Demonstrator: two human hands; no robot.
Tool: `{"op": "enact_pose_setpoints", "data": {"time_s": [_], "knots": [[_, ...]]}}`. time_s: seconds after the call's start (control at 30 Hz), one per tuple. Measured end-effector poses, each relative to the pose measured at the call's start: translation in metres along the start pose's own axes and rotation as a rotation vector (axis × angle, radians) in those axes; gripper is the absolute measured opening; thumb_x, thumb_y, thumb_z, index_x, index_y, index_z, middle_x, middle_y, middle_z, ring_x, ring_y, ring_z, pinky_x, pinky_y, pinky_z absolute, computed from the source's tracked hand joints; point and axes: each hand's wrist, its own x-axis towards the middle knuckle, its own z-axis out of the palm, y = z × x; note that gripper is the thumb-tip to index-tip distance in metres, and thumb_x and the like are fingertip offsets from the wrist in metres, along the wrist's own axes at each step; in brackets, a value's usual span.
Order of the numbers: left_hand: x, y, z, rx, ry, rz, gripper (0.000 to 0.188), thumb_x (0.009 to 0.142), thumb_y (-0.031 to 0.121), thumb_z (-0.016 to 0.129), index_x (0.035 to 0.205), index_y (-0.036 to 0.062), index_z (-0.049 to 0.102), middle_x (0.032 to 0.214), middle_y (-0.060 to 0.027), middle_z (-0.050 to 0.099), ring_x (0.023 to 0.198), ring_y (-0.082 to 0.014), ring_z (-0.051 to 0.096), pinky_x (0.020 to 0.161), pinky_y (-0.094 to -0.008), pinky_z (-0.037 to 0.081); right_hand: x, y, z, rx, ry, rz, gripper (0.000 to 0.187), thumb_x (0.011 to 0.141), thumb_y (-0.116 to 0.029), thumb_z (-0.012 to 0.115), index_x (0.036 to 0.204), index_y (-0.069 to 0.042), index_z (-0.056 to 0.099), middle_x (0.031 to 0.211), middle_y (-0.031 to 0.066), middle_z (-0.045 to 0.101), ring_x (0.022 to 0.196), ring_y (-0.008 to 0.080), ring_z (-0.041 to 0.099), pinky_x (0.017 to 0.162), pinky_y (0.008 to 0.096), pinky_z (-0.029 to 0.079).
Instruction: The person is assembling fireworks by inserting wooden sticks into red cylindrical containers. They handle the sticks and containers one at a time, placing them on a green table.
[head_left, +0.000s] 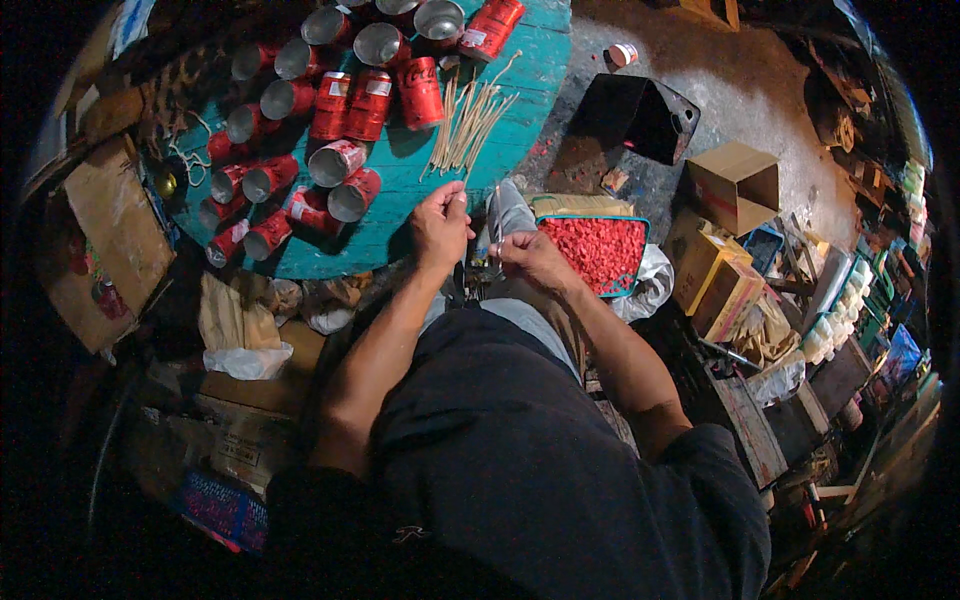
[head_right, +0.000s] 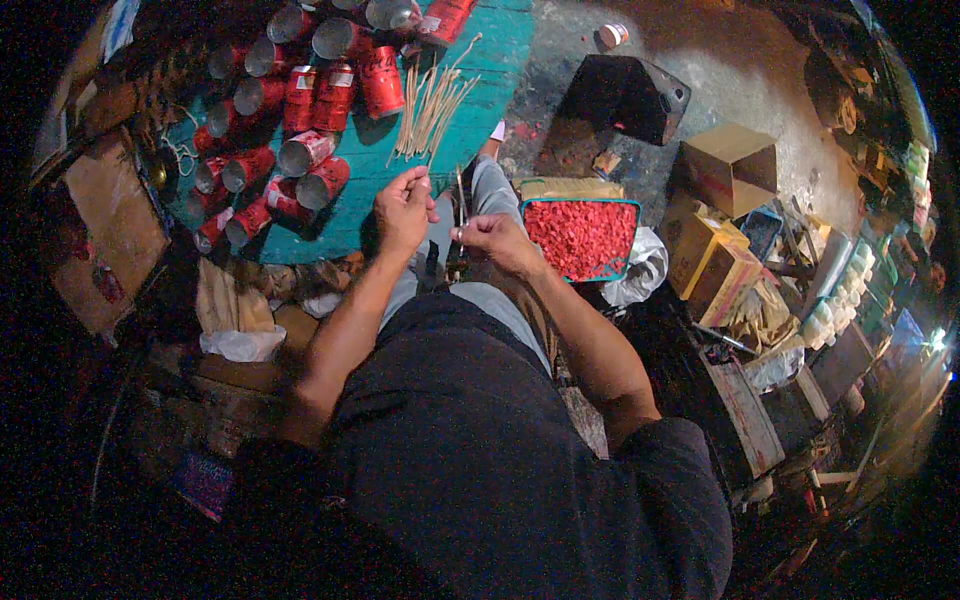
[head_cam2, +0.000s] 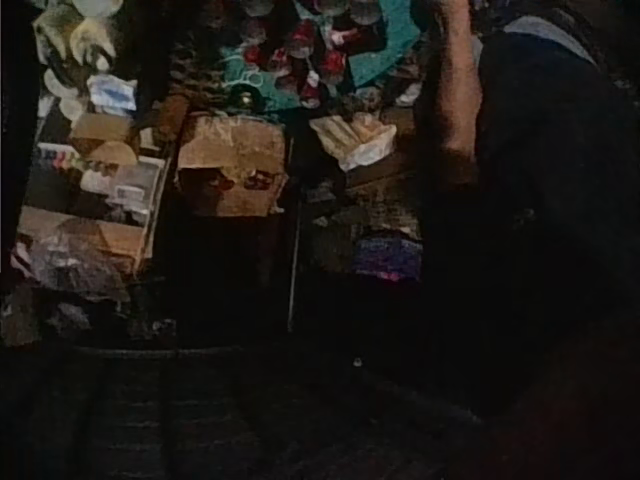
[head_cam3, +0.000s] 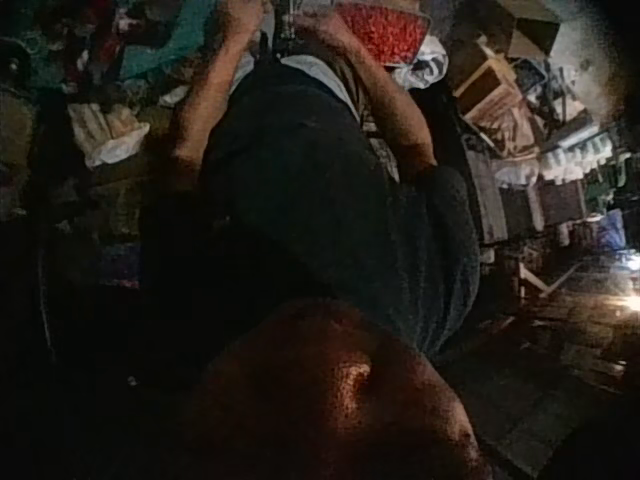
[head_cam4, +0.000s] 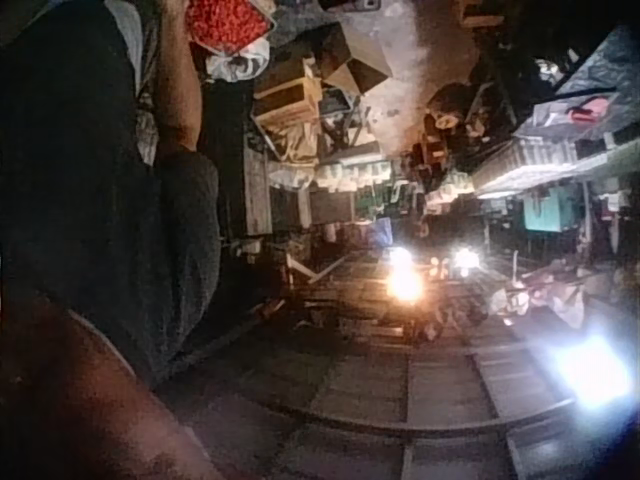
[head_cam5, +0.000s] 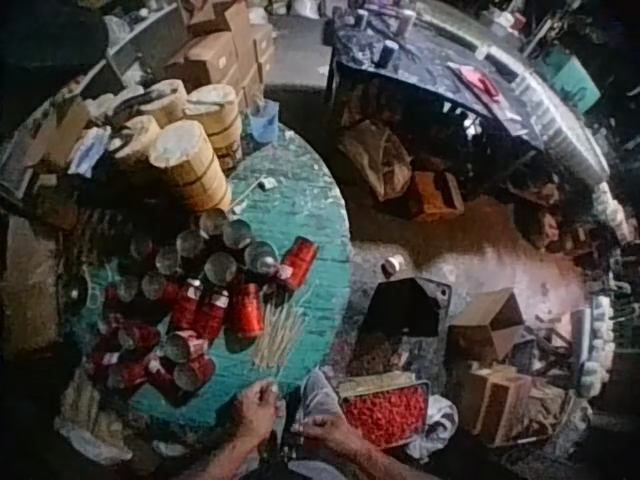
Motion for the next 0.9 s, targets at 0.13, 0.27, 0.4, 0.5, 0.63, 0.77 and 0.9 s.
{"op": "enact_pose_setpoints", "data": {"time_s": [0.13, 0.27, 0.4, 0.5, 0.63, 0.77, 0.9], "knots": [[-0.007, 0.002, -0.003, 0.11, -0.05, -0.004, 0.029, 0.095, 0.009, 0.057, 0.122, -0.0001, 0.062, 0.073, -0.0022, 0.057, 0.057, -0.0092, 0.056, 0.046, -0.0255, 0.048, 0.014, 0.008, 0.005, 0.016, -0.082, 0.025, 0.033, 0.086, -0.037, 0.076, 0.071, -0.011, 0.063, 0.063, -0.0073, 0.053, 0.056, 0.0042, 0.043, 0.051, 0.0231, 0.032], [-0.01, -0.001, -0.006, 0.185, -0.057, 0.106, 0.032, 0.095, 0.006, 0.054, 0.126, 0.0021, 0.062, 0.078, -0.002, 0.058, 0.063, -0.0065, 0.054, 0.05, -0.0236, 0.047, 0.028, 0.006, 0.009, 0.031, -0.129, -0.021, 0.033, 0.09, -0.037, 0.071, 0.073, -0.011, 0.06, 0.062, -0.0065, 0.049, 0.054, 0.0056, 0.04, 0.05, 0.0243, 0.03], [-0.008, -0.004, -0.011, 0.307, -0.069, 0.258, 0.034, 0.093, 0.007, 0.055, 0.126, 0.0014, 0.062, 0.084, -0.0047, 0.061, 0.067, -0.0089, 0.055, 0.058, -0.0262, 0.048, 0.035, 0.006, 0.012, 0.024, -0.128, -0.034, 0.033, 0.093, -0.034, 0.068, 0.074, -0.01, 0.058, 0.062, -0.006, 0.048, 0.054, 0.0064, 0.038, 0.05, 0.0248, 0.028], [-0.01, -0.003, -0.013, 0.387, -0.075, 0.362, 0.036, 0.092, 0.007, 0.055, 0.127, 0.0012, 0.062, 0.09, -0.0069, 0.062, 0.071, -0.0125, 0.057, 0.065, -0.029, 0.049, 0.039, 0.006, 0.01, 0.038, -0.111, -0.04, 0.032, 0.093, -0.032, 0.068, 0.074, -0.009, 0.058, 0.062, -0.0055, 0.048, 0.054, 0.0065, 0.039, 0.05, 0.0248, 0.028], [-0.011, 0.0, -0.013, 0.38, -0.125, 0.289, 0.037, 0.092, 0.008, 0.056, 0.128, 0.0013, 0.061, 0.093, -0.0084, 0.063, 0.076, -0.016, 0.059, 0.07, -0.0308, 0.05, 0.041, 0.006, 0.008, 0.076, -0.165, -0.037, 0.031, 0.093, -0.031, 0.069, 0.073, -0.009, 0.058, 0.062, -0.0058, 0.047, 0.053, 0.0065, 0.037, 0.05, 0.0251, 0.027], [-0.007, 0.003, -0.015, 0.466, -0.15, 0.493, 0.038, 0.091, 0.009, 0.057, 0.128, 0.0017, 0.061, 0.092, -0.0094, 0.062, 0.077, -0.0187, 0.06, 0.071, -0.0318, 0.049, 0.039, 0.007, 0.008, 0.087, -0.152, 0.004, 0.032, 0.093, -0.03, 0.069, 0.072, -0.01, 0.057, 0.062, -0.0063, 0.046, 0.053, 0.0064, 0.036, 0.05, 0.0254, 0.027], [-0.002, 0.004, -0.017, 0.44, -0.163, 0.412, 0.04, 0.09, 0.008, 0.057, 0.129, 0.0005, 0.06, 0.089, -0.0091, 0.06, 0.076, -0.0199, 0.058, 0.069, -0.0314, 0.048, 0.038, 0.009, 0.011, 0.084, -0.172, -0.014, 0.033, 0.093, -0.03, 0.069, 0.071, -0.01, 0.055, 0.062, -0.0064, 0.045, 0.053, 0.0061, 0.035, 0.05, 0.0255, 0.026]]}}
